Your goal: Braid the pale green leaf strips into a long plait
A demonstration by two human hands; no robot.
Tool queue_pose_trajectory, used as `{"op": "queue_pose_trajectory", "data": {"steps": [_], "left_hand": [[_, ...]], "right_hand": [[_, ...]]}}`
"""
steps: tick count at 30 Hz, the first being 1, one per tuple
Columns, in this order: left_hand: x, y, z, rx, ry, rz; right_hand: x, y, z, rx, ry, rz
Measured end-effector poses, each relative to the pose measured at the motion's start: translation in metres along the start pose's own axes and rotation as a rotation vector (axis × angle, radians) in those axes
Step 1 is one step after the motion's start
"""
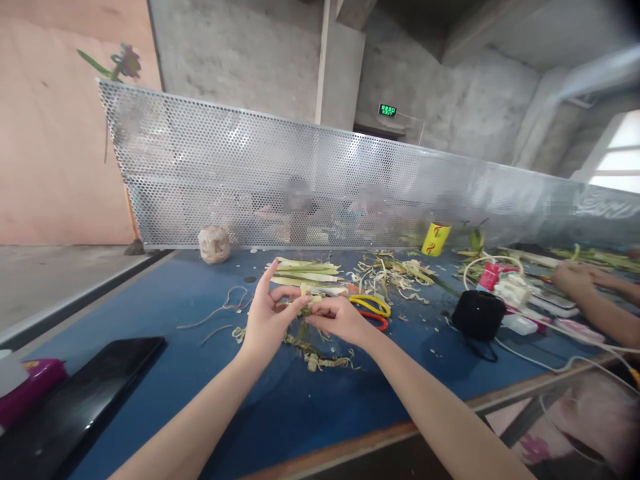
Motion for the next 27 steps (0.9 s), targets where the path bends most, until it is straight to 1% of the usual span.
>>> {"op": "queue_pose_trajectory", "data": {"steps": [3,6,11,14,16,19,23,27], "left_hand": [[0.001,-0.002,-0.003,0.068,0.108,0.035],[0.001,-0.003,-0.006,0.119,0.178,0.031],[0.001,-0.003,-0.007,0.098,0.161,0.020],[-0.002,-0.003,-0.009,0.075,0.129,-0.011],[-0.005,-0.003,-0.010,0.063,0.112,-0.034],[-0.004,-0.005,-0.012,0.056,0.087,-0.018],[-0.002,-0.006,-0.017,0.104,0.092,0.022],[-0.003,-0.006,-0.023,0.176,0.111,0.000]], "right_hand": [[0.000,0.001,-0.001,-0.022,-0.039,-0.016],[-0.001,0.001,0.002,-0.031,-0.071,-0.034],[-0.004,0.001,0.007,-0.048,-0.150,-0.020],[-0.005,0.000,0.006,-0.052,-0.057,0.012],[-0.006,-0.001,0.004,-0.029,0.026,0.043],[-0.006,-0.003,0.001,0.009,0.106,0.068],[-0.005,-0.003,-0.003,0.041,0.172,0.016],[-0.005,-0.003,-0.006,0.043,0.184,-0.031]]}}
Point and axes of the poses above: each hand's wrist, its own y-axis away from the middle knuckle, its own x-axis out of the back of the hand, z = x × y, the point moved 5 cm from there along -y, towards the middle knuckle, and after that the axes turned 8 degrees about x, right-handed, at the moved point
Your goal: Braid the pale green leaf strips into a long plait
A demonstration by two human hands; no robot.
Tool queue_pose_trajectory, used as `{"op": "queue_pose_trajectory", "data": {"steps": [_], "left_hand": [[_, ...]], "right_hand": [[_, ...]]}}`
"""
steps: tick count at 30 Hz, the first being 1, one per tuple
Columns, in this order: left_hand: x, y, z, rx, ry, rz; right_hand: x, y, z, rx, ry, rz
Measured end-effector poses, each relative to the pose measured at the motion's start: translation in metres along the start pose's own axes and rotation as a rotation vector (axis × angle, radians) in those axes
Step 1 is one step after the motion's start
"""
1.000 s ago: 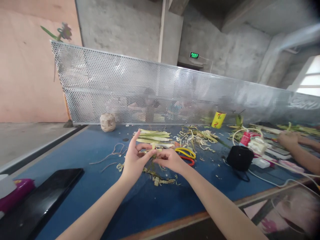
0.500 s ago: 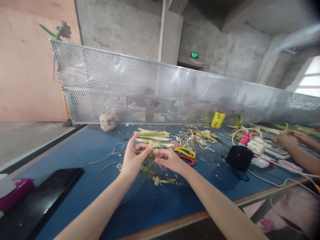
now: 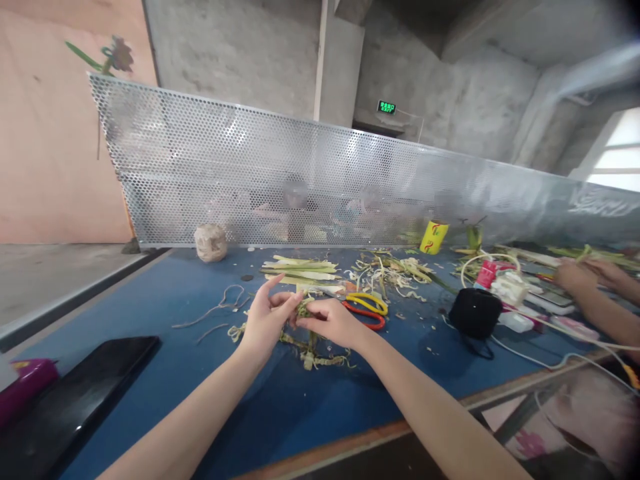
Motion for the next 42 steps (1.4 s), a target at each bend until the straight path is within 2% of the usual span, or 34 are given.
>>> {"op": "queue_pose_trajectory", "data": {"steps": [3,7,9,16,25,30,34,42], "left_hand": [[0.001,-0.001,-0.001,0.002,0.001,0.031],[0.004,-0.001,0.004,-0.073,-0.026,0.081],[0.004,-0.001,0.006,-0.092,-0.042,0.079],[-0.001,0.001,0.004,-0.063,0.031,-0.029],[0.006,-0.001,0.003,-0.038,0.044,0.079],[0.005,0.000,0.003,-0.043,0.072,0.051],[0.004,0.001,0.003,0.010,0.098,0.028],[0.001,0.003,0.005,0.050,0.220,-0.063]], "right_hand": [[-0.001,-0.001,0.003,-0.024,0.036,-0.004],[0.006,-0.002,0.004,0.031,0.215,0.141],[0.009,-0.003,0.003,0.065,0.277,0.166],[0.009,-0.001,-0.002,0.121,0.318,0.136],[0.009,0.002,0.005,0.022,0.289,0.133],[0.004,0.002,0.002,0.081,0.284,0.056],[0.000,0.002,-0.003,0.155,0.220,0.015],[0.000,0.005,-0.011,0.223,0.276,-0.010]]}}
Point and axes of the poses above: each hand's wrist, its own y-axis away from the middle knuckle, its own x-axis out of the back of the hand, z = x × y, the point moved 5 cm from there along -y, towards the middle knuckle, and after that the axes turned 8 degrees about x, right-handed, at the moved point
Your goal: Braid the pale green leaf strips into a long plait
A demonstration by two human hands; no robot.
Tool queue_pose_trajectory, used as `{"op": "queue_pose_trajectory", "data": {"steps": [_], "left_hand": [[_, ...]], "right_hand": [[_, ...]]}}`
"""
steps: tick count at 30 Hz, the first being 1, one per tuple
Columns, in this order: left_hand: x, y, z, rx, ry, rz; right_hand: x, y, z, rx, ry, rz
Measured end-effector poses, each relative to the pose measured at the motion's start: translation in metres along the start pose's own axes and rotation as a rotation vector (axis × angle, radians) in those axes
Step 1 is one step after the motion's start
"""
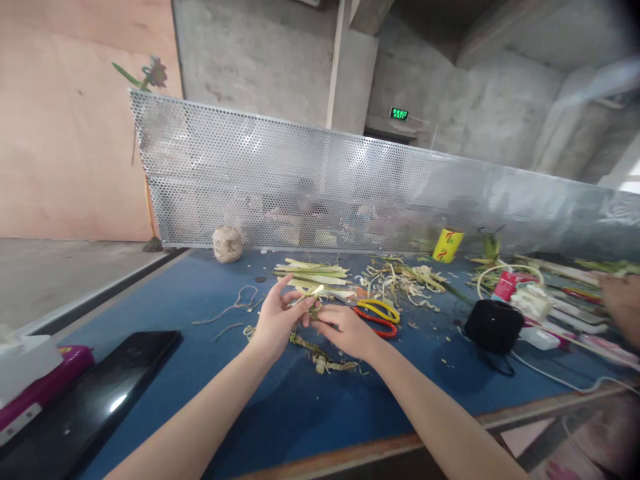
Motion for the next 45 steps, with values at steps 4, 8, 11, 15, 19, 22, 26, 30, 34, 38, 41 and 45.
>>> {"op": "queue_pose_trajectory", "data": {"steps": [4,8,11,15,19,22,26,30,34,38,41,45], "left_hand": [[0.001,-0.002,-0.002,-0.001,-0.016,-0.010],[0.004,-0.005,-0.006,0.042,-0.033,-0.007],[0.004,-0.005,-0.009,0.102,0.010,0.005],[0.001,-0.003,-0.007,0.155,0.088,0.011],[0.000,-0.003,-0.009,0.194,0.098,0.000],[0.002,-0.004,-0.011,0.203,0.082,0.003],[0.000,-0.004,-0.011,0.187,0.060,-0.038],[0.001,-0.004,-0.008,0.136,0.039,-0.015],[0.000,-0.003,-0.009,0.137,-0.003,-0.081],[-0.003,-0.002,-0.011,0.160,-0.019,-0.135],[-0.004,-0.002,-0.009,0.135,-0.018,-0.140],[-0.002,-0.002,-0.005,0.056,-0.029,-0.087]], "right_hand": [[-0.001,0.000,-0.004,0.027,-0.015,-0.006],[-0.004,-0.001,-0.002,-0.019,-0.047,-0.024],[-0.005,0.001,0.005,-0.121,-0.085,-0.013],[-0.005,0.003,0.012,-0.214,-0.206,0.030],[-0.007,0.004,0.015,-0.259,-0.290,0.033],[-0.008,0.003,0.015,-0.269,-0.373,0.040],[-0.007,0.002,0.016,-0.270,-0.617,0.108],[-0.007,0.002,0.016,-0.253,-0.726,0.099],[-0.012,0.003,0.015,-0.268,-0.766,0.038],[-0.016,0.004,0.015,-0.291,-0.793,-0.004],[-0.015,0.004,0.013,-0.294,-0.740,-0.034],[-0.004,0.003,0.020,-0.297,-0.510,0.105]]}}
Point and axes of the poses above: each hand's wrist, its own y-axis away from the middle knuckle, its own x-axis out of the back of the hand, z = x × y, the point moved 5 cm from there along -y, towards the middle knuckle, and after that the axes turned 8 degrees about x, right-handed, at the moved point
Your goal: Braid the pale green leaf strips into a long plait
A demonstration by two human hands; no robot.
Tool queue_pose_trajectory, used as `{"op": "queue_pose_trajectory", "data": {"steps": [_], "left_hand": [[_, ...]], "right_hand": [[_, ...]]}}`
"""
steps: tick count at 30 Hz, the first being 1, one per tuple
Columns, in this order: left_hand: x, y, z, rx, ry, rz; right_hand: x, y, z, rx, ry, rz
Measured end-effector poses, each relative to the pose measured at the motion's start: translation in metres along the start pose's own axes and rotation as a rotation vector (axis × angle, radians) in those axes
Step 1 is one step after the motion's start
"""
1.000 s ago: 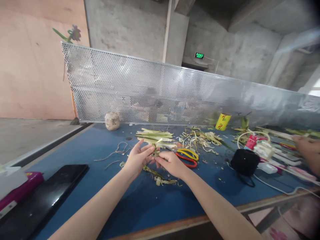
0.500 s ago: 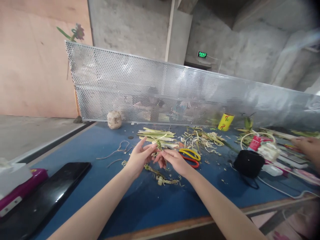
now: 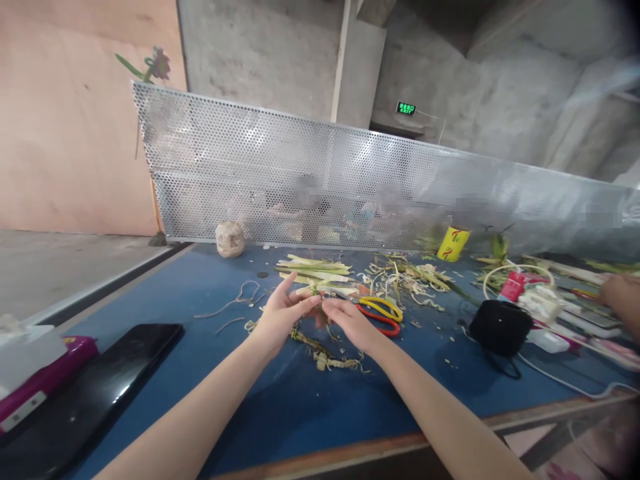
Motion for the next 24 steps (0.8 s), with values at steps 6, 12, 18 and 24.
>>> {"op": "queue_pose_trajectory", "data": {"steps": [6,12,18,24], "left_hand": [[-0.005,0.002,-0.004,0.026,-0.134,-0.014],[-0.007,0.001,-0.006,-0.098,-0.268,-0.077],[-0.004,-0.004,-0.016,-0.036,-0.224,-0.085],[-0.003,-0.004,-0.014,-0.118,-0.220,-0.040]], "right_hand": [[0.016,0.000,0.004,0.068,0.149,0.246],[0.011,0.000,0.009,0.040,-0.099,0.265],[0.018,0.001,0.000,0.147,0.013,0.371],[0.016,0.000,0.006,0.031,-0.312,0.437]]}}
Point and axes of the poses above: each hand's wrist, its own y-axis away from the middle knuckle, its own x-axis out of the back of the hand, z = x × y, the point moved 5 cm from there along -y, towards the middle knuckle, and after that the axes turned 8 degrees about x, right-handed, at the moved point
